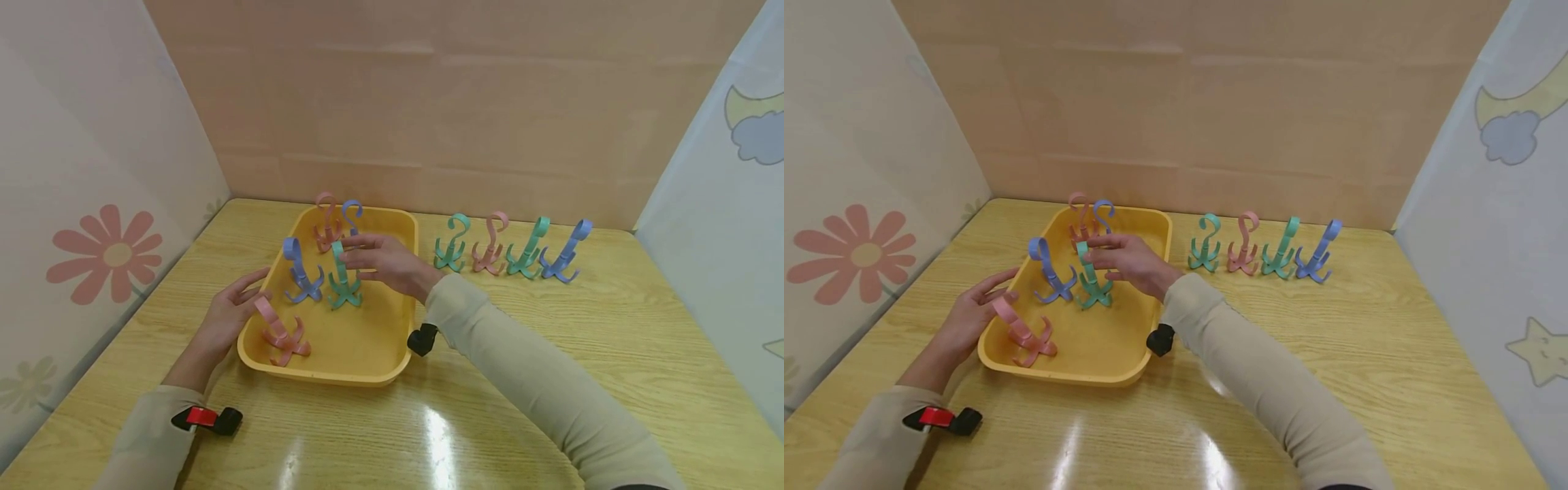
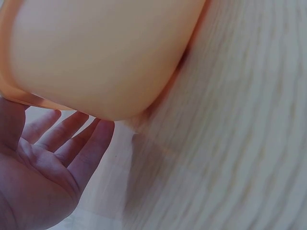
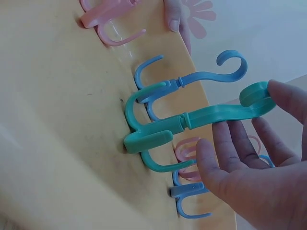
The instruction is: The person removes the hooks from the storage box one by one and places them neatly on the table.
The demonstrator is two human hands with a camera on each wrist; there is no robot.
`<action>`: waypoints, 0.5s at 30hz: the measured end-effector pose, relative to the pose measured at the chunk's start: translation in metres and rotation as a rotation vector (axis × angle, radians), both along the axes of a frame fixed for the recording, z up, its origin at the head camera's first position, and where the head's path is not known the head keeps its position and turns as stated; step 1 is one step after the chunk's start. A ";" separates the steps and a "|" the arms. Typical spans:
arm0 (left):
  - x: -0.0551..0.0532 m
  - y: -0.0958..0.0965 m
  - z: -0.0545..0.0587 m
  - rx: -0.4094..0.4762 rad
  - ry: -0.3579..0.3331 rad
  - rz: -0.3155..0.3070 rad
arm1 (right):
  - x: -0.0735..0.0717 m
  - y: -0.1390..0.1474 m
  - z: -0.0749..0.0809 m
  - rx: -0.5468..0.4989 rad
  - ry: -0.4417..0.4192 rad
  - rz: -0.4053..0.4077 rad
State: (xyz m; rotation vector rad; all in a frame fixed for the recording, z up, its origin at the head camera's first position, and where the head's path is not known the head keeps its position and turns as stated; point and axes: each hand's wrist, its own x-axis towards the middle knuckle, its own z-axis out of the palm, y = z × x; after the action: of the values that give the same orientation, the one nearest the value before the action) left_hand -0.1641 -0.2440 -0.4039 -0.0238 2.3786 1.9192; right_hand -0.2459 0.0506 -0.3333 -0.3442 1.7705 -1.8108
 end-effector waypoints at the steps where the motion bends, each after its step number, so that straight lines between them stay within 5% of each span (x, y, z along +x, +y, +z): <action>1: 0.000 0.000 0.000 -0.001 0.000 0.001 | 0.000 0.000 0.000 -0.001 0.000 0.002; 15: 0.000 0.000 0.000 -0.001 -0.005 0.003 | 0.003 -0.001 0.001 -0.022 0.011 -0.009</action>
State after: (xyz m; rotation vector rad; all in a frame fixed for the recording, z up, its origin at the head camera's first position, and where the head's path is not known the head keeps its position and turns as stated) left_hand -0.1641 -0.2445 -0.4040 -0.0319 2.3775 1.9170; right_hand -0.2426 0.0497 -0.3320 -0.3564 1.7637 -1.8390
